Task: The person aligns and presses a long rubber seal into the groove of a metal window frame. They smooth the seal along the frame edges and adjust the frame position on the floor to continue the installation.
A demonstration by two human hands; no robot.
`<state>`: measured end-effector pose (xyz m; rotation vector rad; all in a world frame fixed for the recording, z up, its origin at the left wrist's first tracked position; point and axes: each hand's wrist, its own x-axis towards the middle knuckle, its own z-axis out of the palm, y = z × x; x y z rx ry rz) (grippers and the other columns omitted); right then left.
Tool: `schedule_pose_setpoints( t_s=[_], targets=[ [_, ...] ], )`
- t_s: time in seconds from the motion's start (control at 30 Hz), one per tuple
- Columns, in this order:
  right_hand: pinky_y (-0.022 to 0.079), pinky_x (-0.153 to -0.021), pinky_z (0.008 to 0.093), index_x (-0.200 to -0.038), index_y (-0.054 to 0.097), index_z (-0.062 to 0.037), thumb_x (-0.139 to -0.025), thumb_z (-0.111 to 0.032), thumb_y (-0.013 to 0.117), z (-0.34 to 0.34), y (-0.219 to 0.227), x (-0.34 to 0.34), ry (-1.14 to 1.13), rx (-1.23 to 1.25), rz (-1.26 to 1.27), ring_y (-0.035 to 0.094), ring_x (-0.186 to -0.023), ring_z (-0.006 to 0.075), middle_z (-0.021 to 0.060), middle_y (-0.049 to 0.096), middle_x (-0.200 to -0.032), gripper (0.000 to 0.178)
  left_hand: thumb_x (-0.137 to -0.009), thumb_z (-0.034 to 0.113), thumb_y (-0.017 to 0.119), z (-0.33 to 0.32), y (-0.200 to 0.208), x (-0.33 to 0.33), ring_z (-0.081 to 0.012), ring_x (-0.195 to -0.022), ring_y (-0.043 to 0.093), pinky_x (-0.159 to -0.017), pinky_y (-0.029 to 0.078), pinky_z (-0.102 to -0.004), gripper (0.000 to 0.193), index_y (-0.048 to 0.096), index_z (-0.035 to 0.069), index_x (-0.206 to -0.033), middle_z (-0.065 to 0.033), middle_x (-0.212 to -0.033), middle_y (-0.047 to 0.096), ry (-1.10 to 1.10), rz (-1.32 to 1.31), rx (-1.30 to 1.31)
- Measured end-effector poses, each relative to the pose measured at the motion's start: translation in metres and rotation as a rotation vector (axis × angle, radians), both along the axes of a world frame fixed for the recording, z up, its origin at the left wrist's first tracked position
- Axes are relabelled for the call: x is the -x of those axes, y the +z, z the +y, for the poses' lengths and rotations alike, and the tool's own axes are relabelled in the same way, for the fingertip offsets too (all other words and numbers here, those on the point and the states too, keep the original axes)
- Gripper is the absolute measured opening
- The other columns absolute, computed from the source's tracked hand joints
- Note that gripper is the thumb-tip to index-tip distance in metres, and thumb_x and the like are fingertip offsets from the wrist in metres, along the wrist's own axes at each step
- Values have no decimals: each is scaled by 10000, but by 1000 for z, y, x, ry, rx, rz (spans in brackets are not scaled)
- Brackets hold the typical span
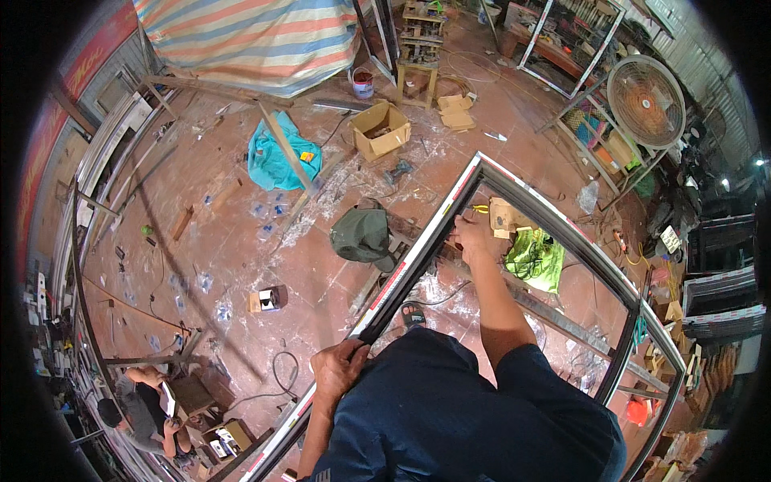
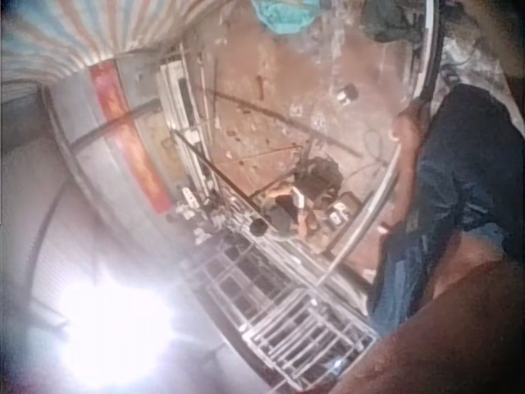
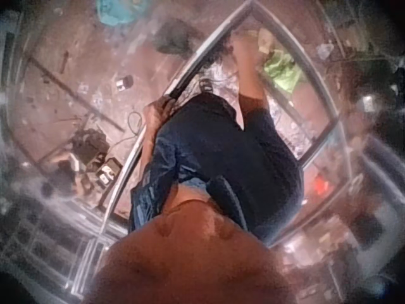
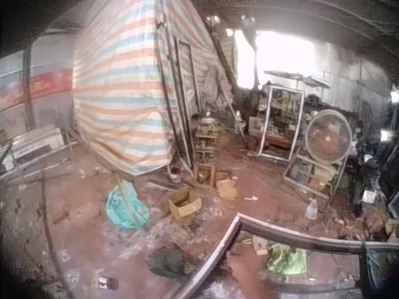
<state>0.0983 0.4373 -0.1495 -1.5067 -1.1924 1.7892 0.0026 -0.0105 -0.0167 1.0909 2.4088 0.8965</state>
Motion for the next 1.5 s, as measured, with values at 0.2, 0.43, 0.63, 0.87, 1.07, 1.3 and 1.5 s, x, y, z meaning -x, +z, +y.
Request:
schedule_pose_setpoints(
  t_s=[0.2, 0.43, 0.63, 0.87, 1.07, 1.3, 1.5],
  targets=[
    [584, -559, 340, -1177, 703, -17, -1074, -131, 733, -16, 38, 20, -70, -93, -127, 667, -670, 192, 89, 725, -919, 157, -950, 318, 841, 3, 3, -2, -348, -737, 784, -678, 604, -452, 180, 849, 143, -989, -133, -826, 800, -1, 31, 4],
    [586, -563, 358, -1170, 692, -14, -1052, -123, 751, -24, 35, 14, -24, -182, -185, 689, -685, 190, 97, 728, -885, 171, -945, 283, 850, -1, 0, -1, -332, -664, 763, -645, 587, -427, 189, 855, 108, -1014, -167, -813, 787, -14, 45, -37],
    [590, -676, 374, -1113, 758, 28, -1079, -189, 701, -30, 27, 16, 131, -331, -395, 704, -765, 197, 105, 753, -910, 227, -943, 303, 851, -2, 1, -2, -338, -668, 761, -640, 582, -428, 204, 854, 116, -1024, -167, -809, 785, 8, 59, -21],
    [564, -700, 363, -1119, 784, 42, -1089, -238, 700, -30, 10, 0, 199, -250, -210, 695, -783, 177, 92, 748, -895, 293, -945, 297, 852, -3, -3, -2, -341, -678, 768, -646, 589, -426, 198, 858, 120, -1033, -164, -802, 783, 22, 58, -37],
    [590, -825, 462, -1173, 783, 53, -1111, -318, 655, -16, -19, 10, 16, -272, -253, 754, -865, 325, 200, 793, -985, 397, -944, 302, 856, 0, 0, -2, -341, -707, 779, -655, 596, -439, 181, 846, 129, -996, -145, -813, 791, 36, 9, -35],
    [544, -1090, 527, -1366, 746, -32, -1129, -489, 520, -11, 3, 28, 119, -436, -781, 712, -1265, 446, 283, 723, -1398, 562, -946, 320, 857, 0, 0, -4, -352, -726, 780, -673, 601, -446, 187, 842, 140, -996, -137, -821, 795, 51, 2, -15],
    [566, -1045, 488, -1438, 683, 7, -1170, -395, 526, -52, 117, 45, 63, -254, -665, 720, -1228, 399, 260, 733, -1370, 508, -936, 260, 857, -3, 0, -5, -330, -688, 781, -673, 600, -423, 193, 860, 95, -1035, -174, -783, 783, 61, 17, -22]
  ],
)
